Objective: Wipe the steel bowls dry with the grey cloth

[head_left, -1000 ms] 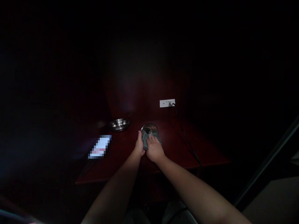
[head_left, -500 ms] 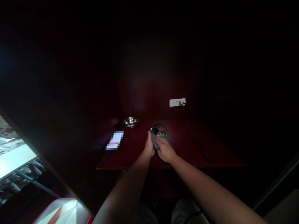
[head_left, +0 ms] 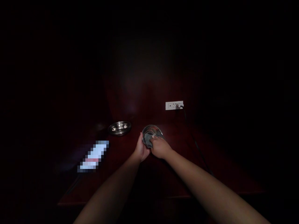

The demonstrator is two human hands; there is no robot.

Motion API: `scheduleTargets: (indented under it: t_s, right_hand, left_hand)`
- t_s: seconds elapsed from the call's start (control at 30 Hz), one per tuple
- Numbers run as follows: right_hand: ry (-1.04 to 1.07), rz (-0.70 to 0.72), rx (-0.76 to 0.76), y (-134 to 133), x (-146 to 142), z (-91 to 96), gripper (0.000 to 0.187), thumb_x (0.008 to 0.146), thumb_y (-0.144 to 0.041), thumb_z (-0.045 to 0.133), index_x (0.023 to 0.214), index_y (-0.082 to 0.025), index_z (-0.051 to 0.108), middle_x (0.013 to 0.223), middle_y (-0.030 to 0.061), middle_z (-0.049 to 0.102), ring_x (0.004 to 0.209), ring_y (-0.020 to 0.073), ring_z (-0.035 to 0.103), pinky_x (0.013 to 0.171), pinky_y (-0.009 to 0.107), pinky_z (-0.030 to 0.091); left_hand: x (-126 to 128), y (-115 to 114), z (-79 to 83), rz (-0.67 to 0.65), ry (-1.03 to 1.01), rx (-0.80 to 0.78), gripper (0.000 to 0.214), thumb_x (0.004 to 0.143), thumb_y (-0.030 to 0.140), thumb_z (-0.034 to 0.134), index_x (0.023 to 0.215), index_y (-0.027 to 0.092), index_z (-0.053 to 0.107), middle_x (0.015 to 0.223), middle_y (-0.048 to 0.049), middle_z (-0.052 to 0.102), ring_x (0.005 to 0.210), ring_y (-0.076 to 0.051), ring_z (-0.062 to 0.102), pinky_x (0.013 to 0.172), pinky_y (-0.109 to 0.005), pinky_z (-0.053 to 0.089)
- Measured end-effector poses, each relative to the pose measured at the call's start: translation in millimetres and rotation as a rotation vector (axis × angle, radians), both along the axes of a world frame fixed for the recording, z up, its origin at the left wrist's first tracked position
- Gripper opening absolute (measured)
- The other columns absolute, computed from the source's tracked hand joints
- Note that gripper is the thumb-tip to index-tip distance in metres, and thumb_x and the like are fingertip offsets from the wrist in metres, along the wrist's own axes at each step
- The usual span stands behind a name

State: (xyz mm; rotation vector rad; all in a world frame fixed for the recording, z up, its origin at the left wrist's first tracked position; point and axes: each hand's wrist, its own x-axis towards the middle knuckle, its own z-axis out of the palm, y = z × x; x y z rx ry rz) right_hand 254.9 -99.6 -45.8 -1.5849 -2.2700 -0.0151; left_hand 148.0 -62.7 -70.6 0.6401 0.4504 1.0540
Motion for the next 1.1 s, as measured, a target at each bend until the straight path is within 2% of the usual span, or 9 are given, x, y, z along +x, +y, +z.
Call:
scheduleTargets:
  t_s: [0.13, 0.23, 0.33, 0.53, 0.73, 0.83, 0.9, 1.03, 1.1]
  right_hand:
    - [0.010, -0.019, -0.011, 12.5, 3.8, -10.9, 0.046, 0.079, -0.019, 0.048, 0.122, -0.002, 0.054, 0.135, 0.0234, 0.048, 0.129, 0.0293, 0.041, 0.109, 0.040, 0.027]
    - [0.033, -0.003, -0.026, 12.9, 9.3, -16.6, 0.049, 0.079, -0.015, 0.048, 0.127, -0.006, 0.051, 0.140, 0.0199, 0.042, 0.133, 0.0260, 0.037, 0.110, 0.039, 0.025]
    - [0.071, 0.037, -0.024, 8.6, 14.1, -16.7, 0.055, 0.074, -0.011, 0.051, 0.129, -0.007, 0.049, 0.141, 0.0196, 0.041, 0.133, 0.0267, 0.036, 0.111, 0.041, 0.024]
    - [0.126, 0.159, 0.009, 2.2, 24.1, -18.0, 0.067, 0.066, -0.005, 0.052, 0.132, -0.010, 0.046, 0.145, 0.0152, 0.037, 0.136, 0.0244, 0.030, 0.113, 0.043, 0.023]
    - [0.072, 0.304, 0.003, 0.3, 52.3, -19.7, 0.069, 0.060, -0.002, 0.049, 0.128, -0.012, 0.052, 0.144, 0.0127, 0.039, 0.135, 0.0229, 0.032, 0.113, 0.044, 0.021]
    - [0.066, 0.295, 0.028, 1.6, 55.7, -17.2, 0.066, 0.062, -0.004, 0.047, 0.127, -0.013, 0.053, 0.142, 0.0110, 0.043, 0.134, 0.0224, 0.034, 0.112, 0.044, 0.023]
    - [0.063, 0.268, 0.038, 2.8, 48.3, -15.3, 0.063, 0.065, -0.005, 0.048, 0.127, -0.014, 0.053, 0.142, 0.0115, 0.043, 0.134, 0.0234, 0.035, 0.112, 0.045, 0.024]
    - [0.037, 0.142, -0.005, 6.1, 17.7, -9.7, 0.056, 0.069, -0.007, 0.050, 0.125, -0.007, 0.052, 0.141, 0.0177, 0.042, 0.134, 0.0258, 0.034, 0.111, 0.043, 0.026]
    - [0.018, 0.057, -0.034, 7.0, 1.4, -6.2, 0.051, 0.073, -0.010, 0.050, 0.124, -0.005, 0.052, 0.139, 0.0204, 0.044, 0.132, 0.0276, 0.038, 0.109, 0.042, 0.029]
  left_hand:
    - [0.6, 16.0, -1.2, -0.059, 0.031, -0.014, 0.062, 0.084, 0.061, 0.036, 0.112, 0.012, 0.062, 0.115, -0.0139, 0.065, 0.115, -0.027, 0.055, 0.101, -0.040, 0.040]
    - [2.2, 21.4, -2.4, -0.090, 0.077, -0.029, 0.065, 0.084, 0.063, 0.033, 0.115, 0.013, 0.060, 0.115, -0.0141, 0.064, 0.116, -0.028, 0.055, 0.100, -0.043, 0.041]
    - [6.0, 22.8, -3.9, -0.045, 0.119, -0.059, 0.068, 0.084, 0.064, 0.028, 0.112, 0.012, 0.061, 0.112, -0.0151, 0.066, 0.115, -0.029, 0.056, 0.098, -0.045, 0.042]
    - [9.9, 31.8, -15.5, 0.254, 0.221, -0.083, 0.060, 0.082, 0.061, 0.040, 0.097, 0.009, 0.067, 0.095, -0.0153, 0.071, 0.106, -0.029, 0.061, 0.094, -0.040, 0.047]
    - [7.4, 35.6, -23.1, 0.163, 0.444, -0.091, 0.061, 0.077, 0.065, 0.044, 0.098, 0.013, 0.068, 0.097, -0.0155, 0.070, 0.095, -0.035, 0.064, 0.083, -0.054, 0.049]
    - [9.6, 35.6, -23.8, 0.115, 0.385, -0.062, 0.062, 0.077, 0.065, 0.044, 0.102, 0.013, 0.067, 0.101, -0.0152, 0.070, 0.099, -0.036, 0.063, 0.085, -0.055, 0.048]
    - [11.9, 36.0, -23.6, 0.116, 0.282, -0.035, 0.060, 0.080, 0.063, 0.042, 0.103, 0.013, 0.067, 0.103, -0.0143, 0.069, 0.104, -0.033, 0.061, 0.091, -0.050, 0.046]
    - [13.9, 34.1, -18.7, 0.171, 0.086, 0.021, 0.053, 0.085, 0.053, 0.042, 0.097, 0.009, 0.068, 0.101, -0.0142, 0.070, 0.108, -0.026, 0.060, 0.102, -0.038, 0.040]
    - [11.7, 31.0, -13.7, 0.141, 0.041, 0.026, 0.050, 0.086, 0.050, 0.042, 0.098, 0.008, 0.067, 0.098, -0.0133, 0.071, 0.108, -0.025, 0.060, 0.103, -0.036, 0.038]
